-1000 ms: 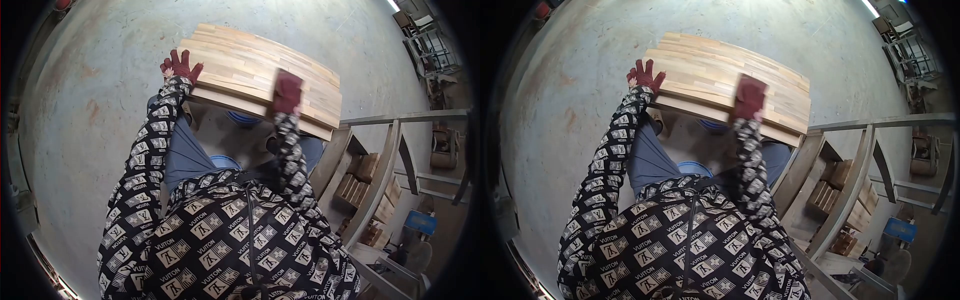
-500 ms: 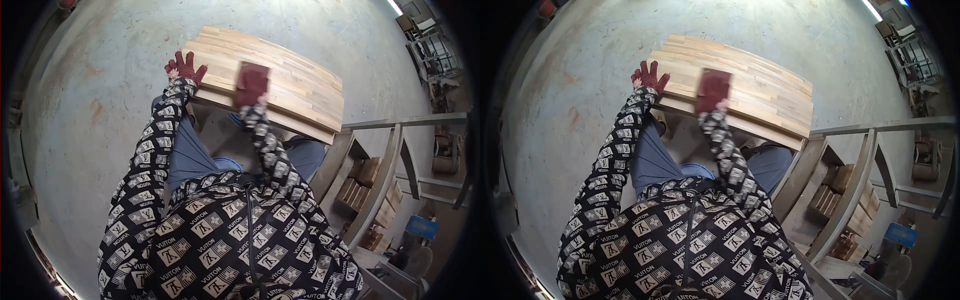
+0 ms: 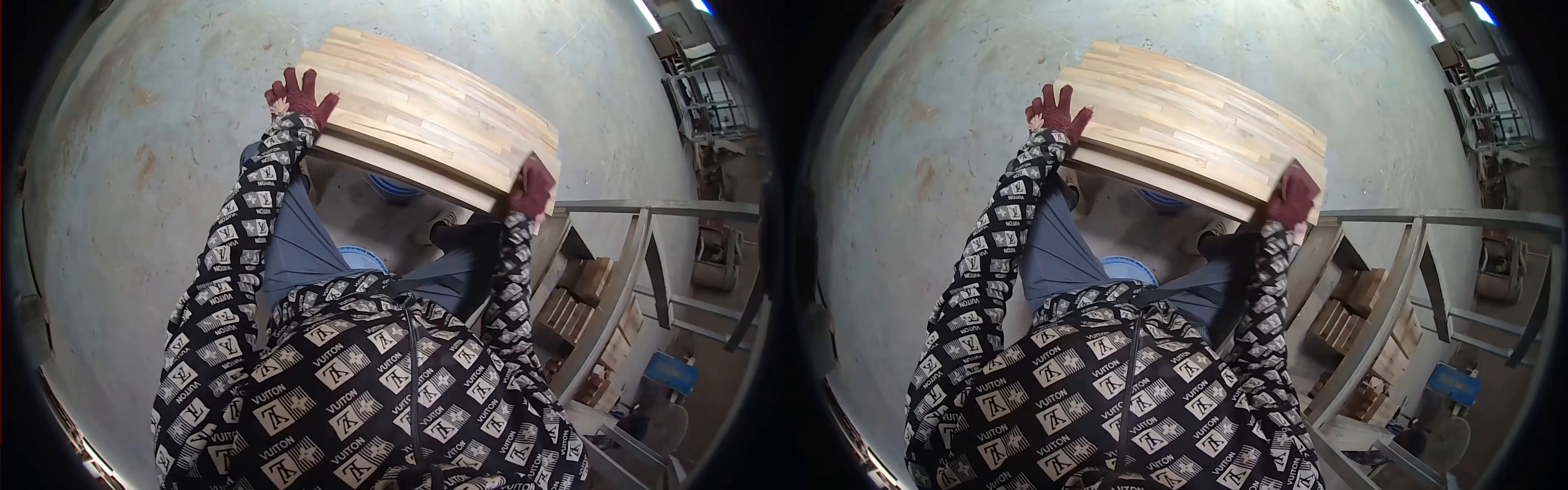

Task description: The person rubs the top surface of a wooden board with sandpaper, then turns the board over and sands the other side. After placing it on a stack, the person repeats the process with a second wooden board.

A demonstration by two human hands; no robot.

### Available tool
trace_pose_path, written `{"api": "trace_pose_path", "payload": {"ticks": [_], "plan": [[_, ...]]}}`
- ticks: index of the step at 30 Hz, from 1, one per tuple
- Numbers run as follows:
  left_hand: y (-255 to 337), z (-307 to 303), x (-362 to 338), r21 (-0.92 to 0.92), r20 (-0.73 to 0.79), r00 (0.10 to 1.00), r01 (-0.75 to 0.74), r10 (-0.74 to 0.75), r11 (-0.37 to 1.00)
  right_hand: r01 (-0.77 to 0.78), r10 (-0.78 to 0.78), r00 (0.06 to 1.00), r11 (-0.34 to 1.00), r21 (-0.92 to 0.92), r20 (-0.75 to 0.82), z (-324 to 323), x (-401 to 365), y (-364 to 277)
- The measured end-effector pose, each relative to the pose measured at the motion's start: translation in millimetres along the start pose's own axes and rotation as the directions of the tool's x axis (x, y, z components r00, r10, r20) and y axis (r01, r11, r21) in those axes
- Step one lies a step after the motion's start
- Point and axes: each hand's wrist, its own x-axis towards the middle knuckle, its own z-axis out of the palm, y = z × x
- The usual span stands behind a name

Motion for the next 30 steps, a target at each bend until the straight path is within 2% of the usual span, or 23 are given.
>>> {"api": "trace_pose_path", "payload": {"ticks": [1, 2, 4, 6, 9, 11, 13, 14, 15, 16, 17, 18, 19, 20, 21, 22, 23, 24, 25, 27, 28, 30], "plan": [[1.1, -3.0, 1.1, -0.007, 0.02, 1.0, 0.004, -0.004, 1.0, -0.04, 0.05, 0.992, 0.995, -0.089, 0.117, -16.9, 5.2, 14.4], [1.9, -5.7, 1.0, -0.005, 0.029, 1.0, 0.005, -0.005, 1.0, -0.102, 0.111, 0.981, 0.992, -0.069, 0.157, -17.3, 8.7, 16.9], [5.8, -17.8, 2.9, -0.003, 0.082, 0.996, 0.03, -0.03, 1.0, -0.112, 0.117, 0.987, 0.992, -0.053, 0.111, -2.8, 12.9, -9.1], [5.1, -19.0, 3.6, 0.009, 0.13, 0.99, 0.046, -0.046, 0.999, -0.044, 0.042, 0.999, 0.998, 0.044, 0.033, 21.1, 19.7, -68.4], [-0.9, -3.9, 3.2, 0.027, 0.05, 0.999, 0.003, -0.005, 1.0, 0.107, -0.108, 0.994, 0.973, 0.205, -0.008, 65.5, 20.5, -194.4], [-2.1, -1.6, 4.1, 0.014, 0.04, 0.999, 0.009, -0.01, 1.0, 0.218, -0.245, 0.967, 0.941, 0.259, 0.075, 74.8, 22.7, -270.0], [-3.8, 0.0, 5.8, 0.019, 0.022, 1.0, -0.002, 0.002, 1.0, 0.334, -0.427, 0.879, 0.869, 0.366, 0.212, 50.2, 27.6, -321.7], [-4.6, -0.1, 6.4, 0.026, 0.046, 0.999, 0.005, -0.007, 1.0, 0.328, -0.419, 0.885, 0.87, 0.368, 0.204, 36.4, 35.3, -324.1], [-5.2, 1.7, 5.6, 0.028, 0.073, 0.997, 0.017, -0.019, 0.999, 0.313, -0.441, 0.864, 0.849, 0.426, 0.243, 24.6, 40.9, -320.7], [-6.7, 5.5, 5.2, 0.029, 0.039, 0.999, 0.009, -0.01, 1.0, 0.296, -0.467, 0.838, 0.824, 0.482, 0.283, 18.6, 42.5, -312.8], [-7.3, 6.9, 4.4, 0.026, 0.046, 0.999, 0.008, -0.009, 1.0, 0.318, -0.412, 0.904, 0.827, 0.464, 0.113, 48.1, 27.4, -288.5], [-7.2, 7.3, 3.8, 0.034, 0.038, 0.999, 0.003, -0.004, 0.999, 0.238, -0.352, 0.886, 0.904, 0.357, 0.302, 28.7, 40.3, -263.5], [-5.3, 5.1, 4.2, 0.038, 0.029, 1.0, 0.002, -0.003, 0.999, 0.284, -0.348, 0.92, 0.909, 0.306, 0.18, 41.1, 32.0, -216.5], [1.8, -11.8, 4.3, 0.041, 0.172, 0.983, 0.056, -0.062, 0.998, 0.185, -0.237, 0.964, 0.924, 0.335, 0.122, 52.7, 25.2, -165.5], [2.8, -11.9, 3.3, 0.031, 0.181, 0.981, 0.064, -0.069, 0.997, 0.157, -0.173, 0.984, 0.951, 0.267, 0.04, 58.3, 20.3, -111.7], [3.2, -10.0, 2.5, 0.034, 0.143, 0.988, 0.049, -0.054, 0.998, 0.03, -0.023, 0.999, 0.977, 0.212, -0.034, 26.2, 19.2, -93.3], [3.3, -11.0, 2.1, 0.037, 0.104, 0.994, 0.036, -0.04, 0.999, 0.029, -0.024, 0.999, 0.984, 0.174, -0.029, 28.1, 19.8, -45.8], [5.2, -17.6, 2.1, 0.02, 0.124, 0.992, 0.038, -0.04, 0.999, 0.128, -0.123, 0.991, 0.988, 0.086, -0.06, 7.9, 19.5, -14.9], [6.4, -19.9, 2.5, 0.013, 0.127, 0.991, 0.05, -0.051, 0.999, 0.017, -0.028, 0.995, 0.993, 0.115, 0.098, -6.1, 20.8, 15.0], [8.3, -23.4, 2.9, 0.025, 0.14, 0.988, 0.055, -0.058, 0.998, -0.131, 0.155, 0.969, 0.982, -0.132, 0.19, -18.2, 24.9, 12.7], [8.9, -26.0, 2.8, 0.027, 0.151, 0.987, 0.053, -0.056, 0.998, -0.122, 0.147, 0.971, 0.983, -0.135, 0.19, -16.3, 29.3, 4.7], [9.3, -24.5, 3.3, 0.029, 0.15, 0.987, 0.061, -0.064, 0.998, -0.069, 0.057, 0.986, 0.995, 0.073, 0.158, 8.3, 33.9, -52.1]]}}
